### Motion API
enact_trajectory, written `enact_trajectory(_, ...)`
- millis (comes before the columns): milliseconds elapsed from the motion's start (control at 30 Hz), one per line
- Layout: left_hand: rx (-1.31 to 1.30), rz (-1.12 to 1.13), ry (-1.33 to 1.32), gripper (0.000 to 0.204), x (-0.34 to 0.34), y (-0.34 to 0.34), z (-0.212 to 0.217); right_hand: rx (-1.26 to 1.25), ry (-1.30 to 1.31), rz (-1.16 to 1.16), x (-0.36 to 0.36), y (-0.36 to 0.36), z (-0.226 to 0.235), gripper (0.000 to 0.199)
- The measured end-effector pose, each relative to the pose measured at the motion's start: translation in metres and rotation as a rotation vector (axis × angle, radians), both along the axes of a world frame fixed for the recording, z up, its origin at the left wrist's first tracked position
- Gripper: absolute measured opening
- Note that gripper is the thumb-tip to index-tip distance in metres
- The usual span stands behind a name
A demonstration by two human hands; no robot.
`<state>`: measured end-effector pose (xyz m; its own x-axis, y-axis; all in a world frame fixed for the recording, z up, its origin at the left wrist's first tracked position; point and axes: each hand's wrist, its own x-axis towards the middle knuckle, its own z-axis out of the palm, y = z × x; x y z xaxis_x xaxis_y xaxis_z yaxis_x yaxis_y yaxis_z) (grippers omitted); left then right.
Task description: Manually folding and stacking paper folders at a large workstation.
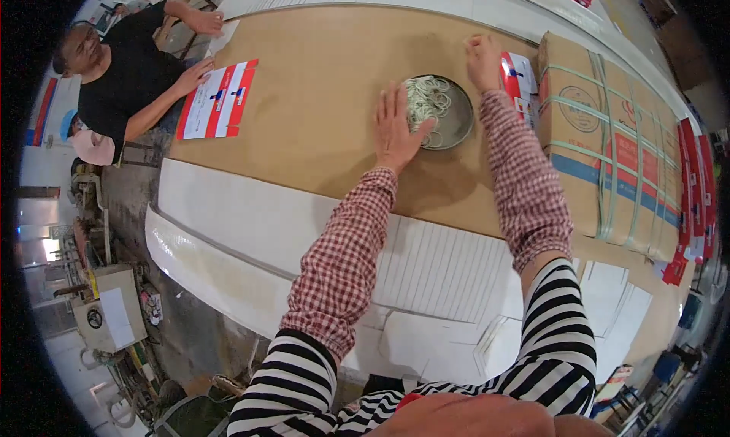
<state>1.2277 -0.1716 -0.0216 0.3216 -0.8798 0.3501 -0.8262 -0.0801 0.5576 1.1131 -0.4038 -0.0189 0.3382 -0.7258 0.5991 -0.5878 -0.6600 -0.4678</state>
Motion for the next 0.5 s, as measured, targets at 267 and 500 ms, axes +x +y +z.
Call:
enact_trajectory(267, -0.117, 0.229, 0.199, 0.066, 0.008, 0.0, -0.017, 0.188, -0.174, 0.099, -0.016, 0.114, 0.008, 0.023)
enact_trajectory(500, -0.036, 0.255, -0.05, 0.042, -0.012, 0.01, -0.024, 0.43, 0.07, -0.151, -0.053, 0.118, -0.022, 0.029)
